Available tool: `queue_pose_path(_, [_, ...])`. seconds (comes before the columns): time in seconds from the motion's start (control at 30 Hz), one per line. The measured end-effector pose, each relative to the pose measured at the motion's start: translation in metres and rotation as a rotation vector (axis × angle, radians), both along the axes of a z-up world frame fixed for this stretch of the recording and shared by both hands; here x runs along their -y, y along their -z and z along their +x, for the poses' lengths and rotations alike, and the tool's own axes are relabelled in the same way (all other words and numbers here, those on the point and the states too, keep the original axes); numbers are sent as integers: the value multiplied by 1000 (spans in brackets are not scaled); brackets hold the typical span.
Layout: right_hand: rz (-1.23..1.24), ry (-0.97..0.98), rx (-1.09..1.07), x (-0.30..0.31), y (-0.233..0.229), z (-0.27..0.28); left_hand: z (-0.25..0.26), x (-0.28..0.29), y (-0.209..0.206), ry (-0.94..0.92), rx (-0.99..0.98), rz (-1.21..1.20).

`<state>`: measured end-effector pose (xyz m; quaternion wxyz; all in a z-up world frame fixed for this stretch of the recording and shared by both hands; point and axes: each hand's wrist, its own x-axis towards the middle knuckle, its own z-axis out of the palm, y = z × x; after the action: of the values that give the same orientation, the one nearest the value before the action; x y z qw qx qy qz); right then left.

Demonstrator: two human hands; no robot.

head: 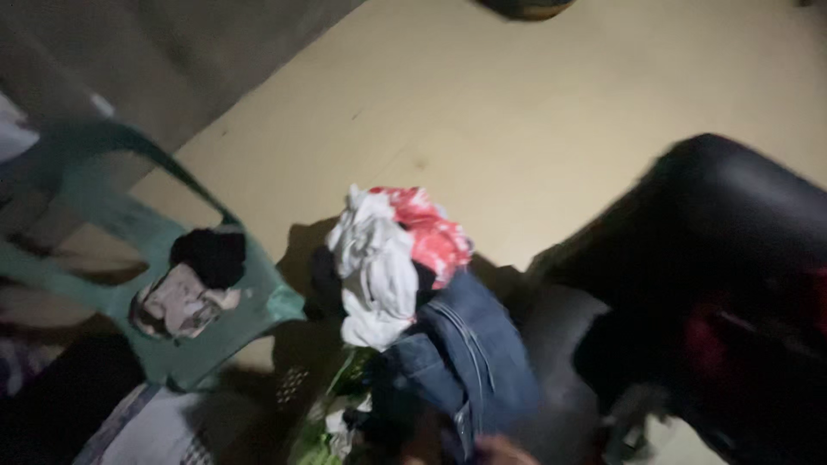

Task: The person picks up several clothing items from a basket one at a time, spreads each one out on a chair, and folds them into flat rectangular shapes.

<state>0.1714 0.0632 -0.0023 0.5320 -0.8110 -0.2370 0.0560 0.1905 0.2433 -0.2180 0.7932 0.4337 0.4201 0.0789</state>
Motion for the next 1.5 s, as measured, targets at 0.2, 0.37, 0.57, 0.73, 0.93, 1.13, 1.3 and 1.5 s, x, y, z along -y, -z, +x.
queue_pose_path(0.2, [87,283,-277,149,-21,-57,-47,121,-74,93,26,14])
queue_pose_path(0.37, [278,534,-365,298,-52,-88,-98,257,-166,195,208,148])
queue_pose_path(0.57, [532,803,-396,449,-98,-154,-218,424,-257,400,578,408])
queue_pose_path(0.73, [622,987,-423,505,-125,-166,-208,441,-197,545,185,472])
queue_pose_path(0.93, [1005,762,-272,501,-180,-158,-206,409,-192,429,-114,5])
queue_pose_path(1.13, [633,640,-9,409,-246,-203,-211,424,-353,983,755,-17])
queue_pose_path(1.3, [98,249,309,388,-251,-220,-199,405,-373,1028,430,-258])
queue_pose_path(1.5, [8,581,88,397,-226,-210,-191,384,-306,1300,448,247])
